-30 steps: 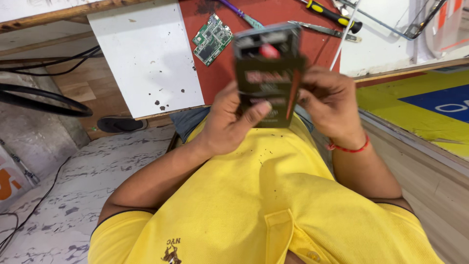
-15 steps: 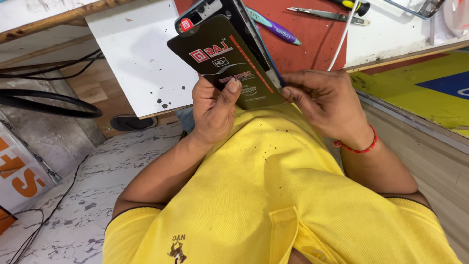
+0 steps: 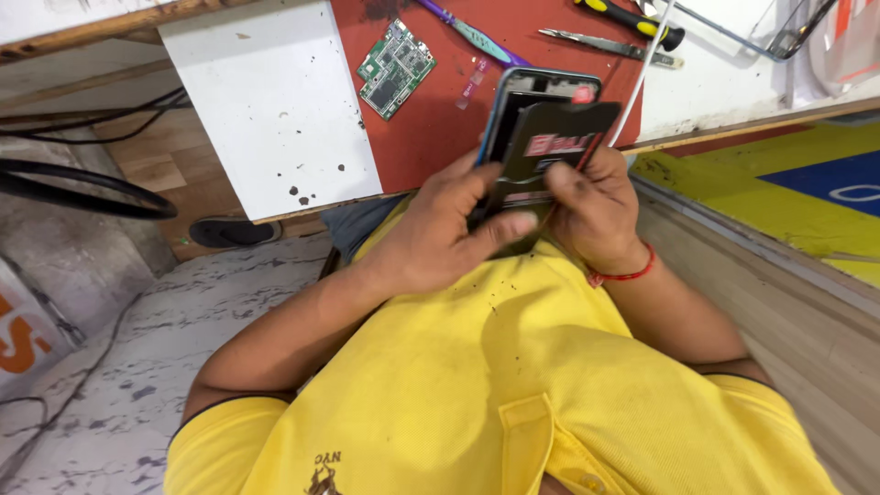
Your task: The person removes the back cover and screen of a mobile phone, using hands and a prying tool to separate the components from the frame.
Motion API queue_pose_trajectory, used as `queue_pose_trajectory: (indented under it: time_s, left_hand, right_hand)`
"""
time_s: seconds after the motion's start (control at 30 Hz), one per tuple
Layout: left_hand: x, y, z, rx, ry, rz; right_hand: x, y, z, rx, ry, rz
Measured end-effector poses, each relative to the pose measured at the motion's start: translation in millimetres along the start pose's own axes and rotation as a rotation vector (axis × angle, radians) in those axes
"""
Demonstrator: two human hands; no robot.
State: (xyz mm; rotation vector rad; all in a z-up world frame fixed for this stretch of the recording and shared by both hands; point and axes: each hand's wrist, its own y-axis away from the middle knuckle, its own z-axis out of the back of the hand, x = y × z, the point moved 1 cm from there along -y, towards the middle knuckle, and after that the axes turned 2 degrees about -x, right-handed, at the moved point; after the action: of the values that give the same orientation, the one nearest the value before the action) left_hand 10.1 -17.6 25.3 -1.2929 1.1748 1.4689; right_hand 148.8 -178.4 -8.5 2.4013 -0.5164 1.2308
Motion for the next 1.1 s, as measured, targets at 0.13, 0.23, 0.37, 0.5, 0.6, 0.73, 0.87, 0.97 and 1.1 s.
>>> queue_pose_trajectory:
  time_s: [0.13, 0.23, 0.37, 0.5, 0.6, 0.73, 0.87, 0.97, 1.1]
  left_hand:
    - [-13.7, 17.8, 7.8, -0.224, 0.031, -0.135]
    - [-9.1, 20.6, 10.4, -0.297, -0.037, -0.025]
    - [6.6, 22.4, 9.6, -0.320, -0.215, -0.040]
    - [5.5, 22.0, 10.4, -0.322, -0.100, 0.036]
    - [-5.9, 10.6, 19.6, -0.273, -0.142, 0.038]
    - [-16.9, 0.1, 32.4, -0.349, -0.203, -0.203]
    - [-11.7, -12.2, 23.1, -0.395, -0.156, -0.142]
    - [-8.4, -0.9, 16.8, -0.376, -0.167, -0.177]
    - [-10.1, 23.1, 5.7, -0.254, -0.074, -0.059]
  right_hand:
    - [-4.2, 4.0, 0.8, -0.004, -0.169, 0.037]
    - [-0.4, 2.2, -4.4, 0.014, -0.159, 0.041]
    - [-3.3, 6.1, -6.8, 0.072, -0.112, 0.049]
    - [-12.8, 13.7, -0.6, -0.010, -0.155, 0.043]
    - [-9.6, 14.6, -1.2, 0.021, -0.137, 0.060]
    - [-9.4, 14.8, -0.3, 0.046, -0.070, 0.042]
    - [-11.6, 15.4, -3.0, -0.033, -0.098, 0.063]
    - [-13.2, 9.0, -5.0, -0.032, -0.116, 0.194]
    - [0.4, -4.6, -1.5, -0.060, -0.280, 0.157]
